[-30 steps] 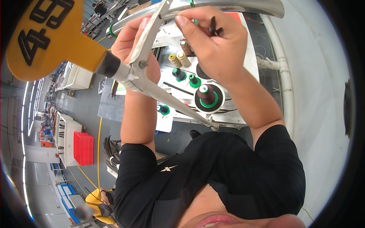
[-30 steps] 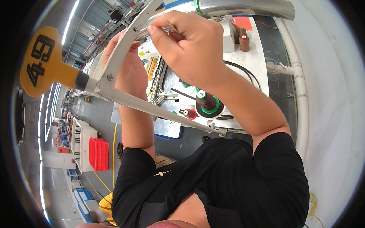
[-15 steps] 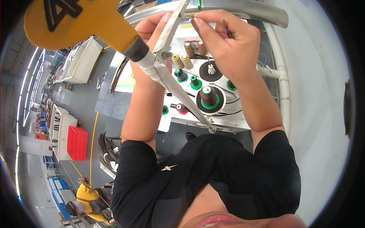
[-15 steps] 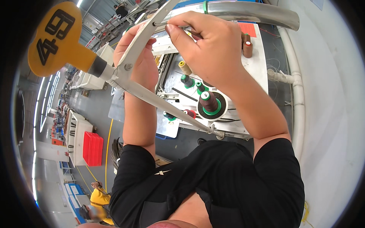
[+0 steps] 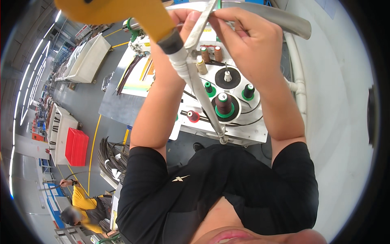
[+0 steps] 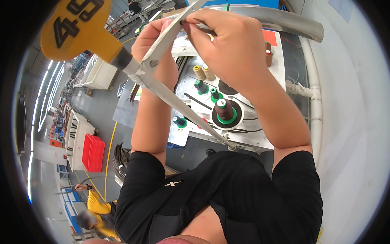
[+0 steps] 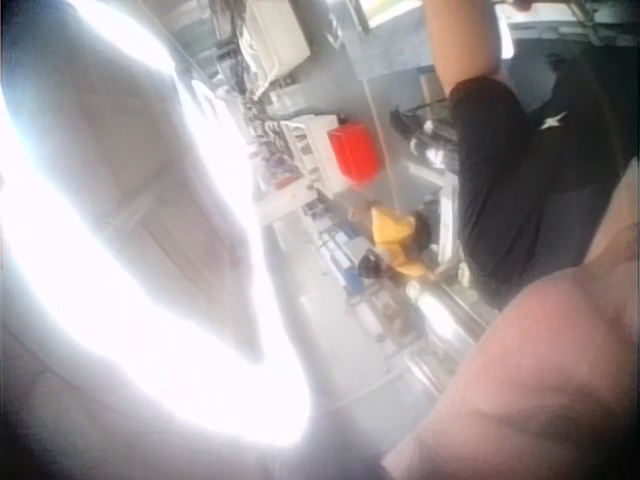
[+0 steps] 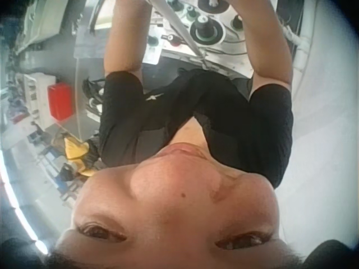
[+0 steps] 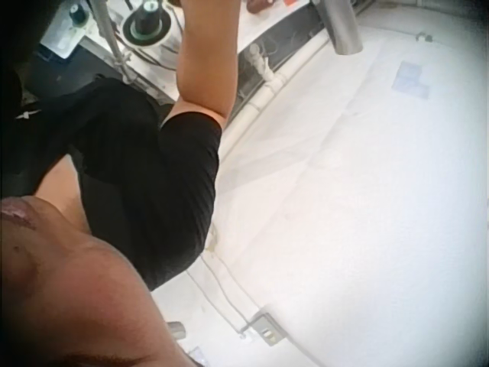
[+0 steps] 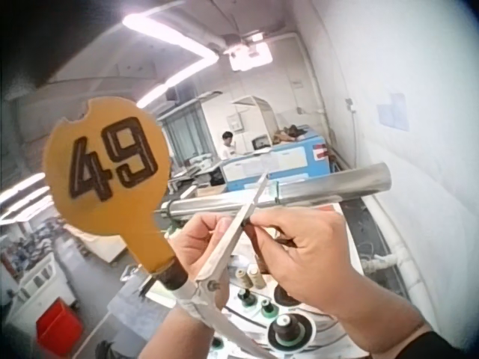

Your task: The person threads a thin wire through a small black component and then moves to a workbench to bundle and organize several long brown cables. They use a tool to secure the cables and arrange them on the table.

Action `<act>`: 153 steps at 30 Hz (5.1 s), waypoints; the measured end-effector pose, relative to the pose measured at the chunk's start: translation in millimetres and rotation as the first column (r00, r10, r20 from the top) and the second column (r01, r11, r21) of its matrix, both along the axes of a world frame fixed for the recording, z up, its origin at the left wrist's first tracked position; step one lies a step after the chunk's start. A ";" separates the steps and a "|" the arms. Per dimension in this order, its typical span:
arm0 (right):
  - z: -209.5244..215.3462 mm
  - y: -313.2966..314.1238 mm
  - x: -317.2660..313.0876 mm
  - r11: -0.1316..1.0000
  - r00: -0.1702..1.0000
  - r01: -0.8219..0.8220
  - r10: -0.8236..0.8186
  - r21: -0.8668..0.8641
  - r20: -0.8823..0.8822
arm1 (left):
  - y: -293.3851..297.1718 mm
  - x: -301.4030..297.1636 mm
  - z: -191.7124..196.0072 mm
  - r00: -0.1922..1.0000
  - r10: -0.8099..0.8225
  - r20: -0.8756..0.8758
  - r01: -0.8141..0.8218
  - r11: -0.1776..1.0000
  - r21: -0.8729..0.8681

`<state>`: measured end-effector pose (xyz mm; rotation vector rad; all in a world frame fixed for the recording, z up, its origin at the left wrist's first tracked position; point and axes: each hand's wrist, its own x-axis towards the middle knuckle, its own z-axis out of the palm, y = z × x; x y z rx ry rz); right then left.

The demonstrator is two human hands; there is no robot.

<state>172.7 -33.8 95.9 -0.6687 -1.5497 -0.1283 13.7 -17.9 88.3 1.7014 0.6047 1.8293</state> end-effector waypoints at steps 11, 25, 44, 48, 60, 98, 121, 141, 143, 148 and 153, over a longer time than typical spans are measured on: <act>2.2 -13.5 0.0 0.972 0.985 -0.149 0.130 -0.180 -0.113 | 0.8 -0.5 -0.5 0.999 0.034 -0.004 -0.034 0.994 0.103; 8.6 -4.8 4.7 0.974 0.947 0.199 -0.219 0.106 0.235 | 0.3 0.8 -3.1 0.990 -0.135 0.047 0.136 0.991 -0.008; 0.6 -67.9 -3.5 0.995 0.991 -0.018 0.004 -0.101 -0.135 | -13.5 -60.8 -40.6 0.979 0.205 -0.009 -0.204 0.970 -0.131; -50.1 -125.5 -12.3 0.863 0.785 -0.505 0.465 -0.012 0.410 | -48.4 -98.6 -88.7 0.914 0.055 -0.402 -0.039 0.998 0.049; -109.7 -98.9 -130.6 0.885 0.782 -0.128 0.368 -0.448 0.503 | -25.2 -217.6 -160.3 0.782 -0.559 -0.275 0.470 0.819 -0.328; -152.0 -66.9 -180.2 -0.007 0.720 -0.487 0.562 -0.873 -0.406 | -11.3 -276.6 -133.6 0.594 -0.132 -0.793 0.155 0.987 -0.048; -134.8 -73.4 -165.3 0.219 0.822 -0.250 0.562 -0.943 -0.087 | -63.6 -253.4 -227.1 0.887 -0.452 -0.093 0.349 0.788 -0.507; -139.0 -78.8 -141.8 0.237 0.871 -0.257 0.477 -0.937 -0.118 | -29.2 -256.9 -249.6 0.503 0.262 -0.823 -0.455 0.890 0.006; -140.9 -78.2 -147.2 0.188 0.860 -0.244 0.496 -0.951 -0.123 | -31.0 -245.3 -243.1 0.641 0.252 -0.725 -0.349 0.937 0.018; -143.6 -76.3 -162.6 0.282 0.837 -0.225 0.546 -0.933 -0.037 | -58.2 -212.2 -210.0 0.776 -0.605 0.179 0.582 0.577 -0.573; -136.3 -75.5 -159.6 0.231 0.865 -0.231 0.494 -0.945 -0.091 | -51.0 -206.4 -218.2 0.734 -0.647 0.207 0.626 0.526 -0.576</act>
